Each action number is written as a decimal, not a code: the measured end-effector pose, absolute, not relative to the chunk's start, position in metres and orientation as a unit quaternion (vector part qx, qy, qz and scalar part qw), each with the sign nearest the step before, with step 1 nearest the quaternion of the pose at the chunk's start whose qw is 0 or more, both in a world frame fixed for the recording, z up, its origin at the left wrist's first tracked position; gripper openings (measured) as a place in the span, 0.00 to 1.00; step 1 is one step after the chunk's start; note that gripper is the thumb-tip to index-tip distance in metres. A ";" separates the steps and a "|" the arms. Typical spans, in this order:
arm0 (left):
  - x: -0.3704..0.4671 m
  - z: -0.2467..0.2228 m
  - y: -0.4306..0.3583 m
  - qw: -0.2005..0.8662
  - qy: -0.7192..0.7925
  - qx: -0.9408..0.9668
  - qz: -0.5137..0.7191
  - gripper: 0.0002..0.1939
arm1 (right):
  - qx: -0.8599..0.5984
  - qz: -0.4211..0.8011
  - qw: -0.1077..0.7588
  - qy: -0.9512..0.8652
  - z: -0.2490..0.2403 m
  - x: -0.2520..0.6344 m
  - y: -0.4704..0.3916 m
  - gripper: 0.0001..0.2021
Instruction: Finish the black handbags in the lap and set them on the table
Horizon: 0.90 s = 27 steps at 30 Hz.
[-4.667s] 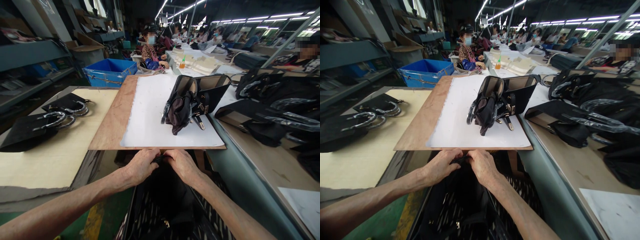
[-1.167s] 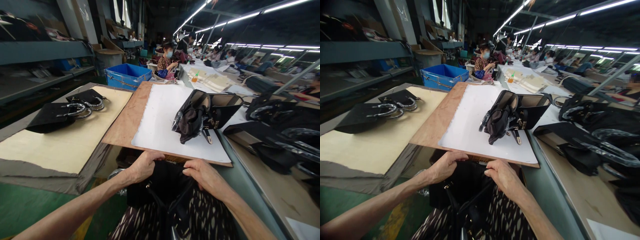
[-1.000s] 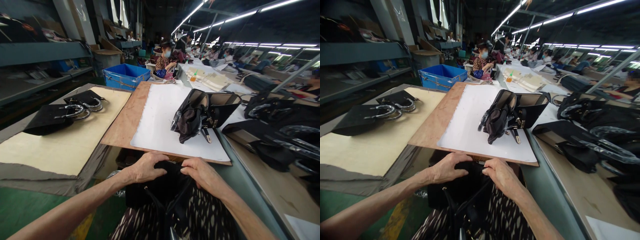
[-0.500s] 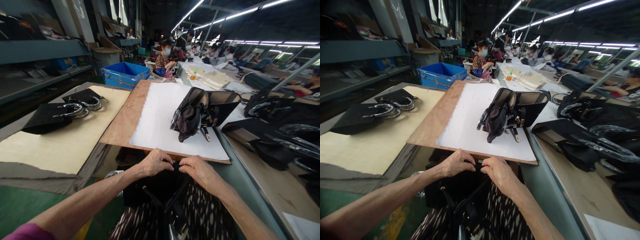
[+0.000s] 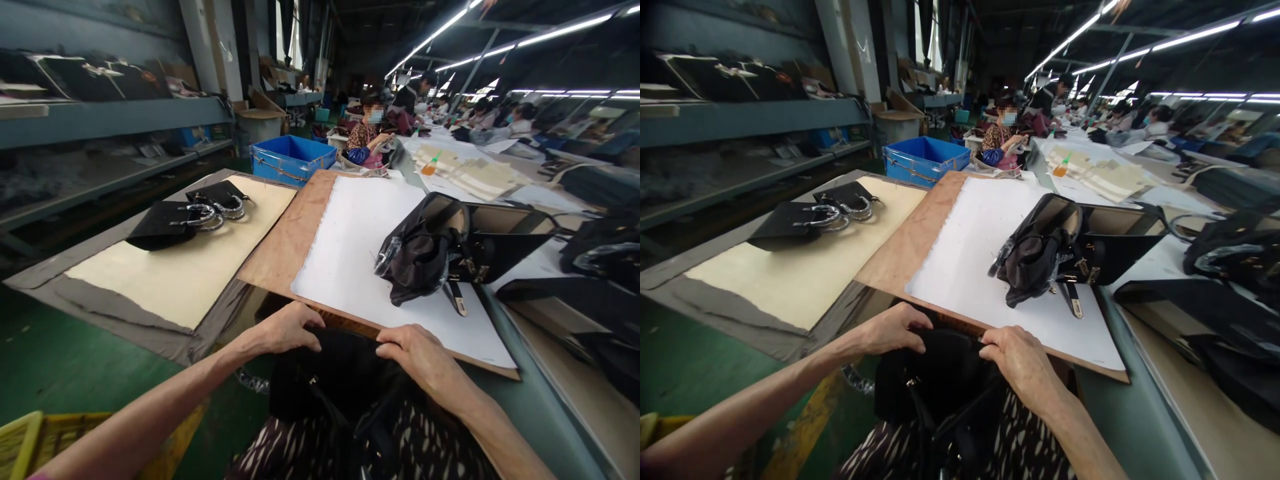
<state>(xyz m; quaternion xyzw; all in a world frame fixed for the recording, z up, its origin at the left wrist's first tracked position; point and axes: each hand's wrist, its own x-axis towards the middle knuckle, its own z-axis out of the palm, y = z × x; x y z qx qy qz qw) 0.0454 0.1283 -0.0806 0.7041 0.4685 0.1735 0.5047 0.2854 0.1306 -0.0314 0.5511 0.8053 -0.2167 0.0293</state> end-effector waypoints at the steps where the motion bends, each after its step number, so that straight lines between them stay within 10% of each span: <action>1: 0.039 -0.082 0.125 0.497 0.487 0.697 0.173 0.09 | 0.549 -0.209 0.033 0.809 -0.032 0.284 0.131 0.10; 27: 0.001 -0.097 0.077 0.531 0.548 0.570 0.304 0.11 | 0.487 -0.253 0.032 0.836 -0.056 0.261 0.146 0.11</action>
